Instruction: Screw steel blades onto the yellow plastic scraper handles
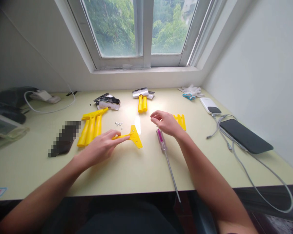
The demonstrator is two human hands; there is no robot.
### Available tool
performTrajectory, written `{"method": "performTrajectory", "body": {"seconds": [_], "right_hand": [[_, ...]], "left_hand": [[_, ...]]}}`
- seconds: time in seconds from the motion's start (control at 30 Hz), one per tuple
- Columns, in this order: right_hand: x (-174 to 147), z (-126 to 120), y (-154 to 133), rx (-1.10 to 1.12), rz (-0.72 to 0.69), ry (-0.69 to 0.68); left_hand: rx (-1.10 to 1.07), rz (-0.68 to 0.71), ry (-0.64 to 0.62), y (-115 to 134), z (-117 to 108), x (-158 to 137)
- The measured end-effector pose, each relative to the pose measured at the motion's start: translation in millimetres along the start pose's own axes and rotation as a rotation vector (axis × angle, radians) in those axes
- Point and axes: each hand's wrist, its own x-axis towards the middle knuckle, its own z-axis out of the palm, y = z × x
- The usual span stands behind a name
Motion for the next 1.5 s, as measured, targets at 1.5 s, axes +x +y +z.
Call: {"method": "performTrajectory", "body": {"seconds": [1.5], "right_hand": [[9,-12,30,-0.319,0.075,-0.096]], "left_hand": [[-0.018,-0.743,0.210,-68,-43,-25]]}}
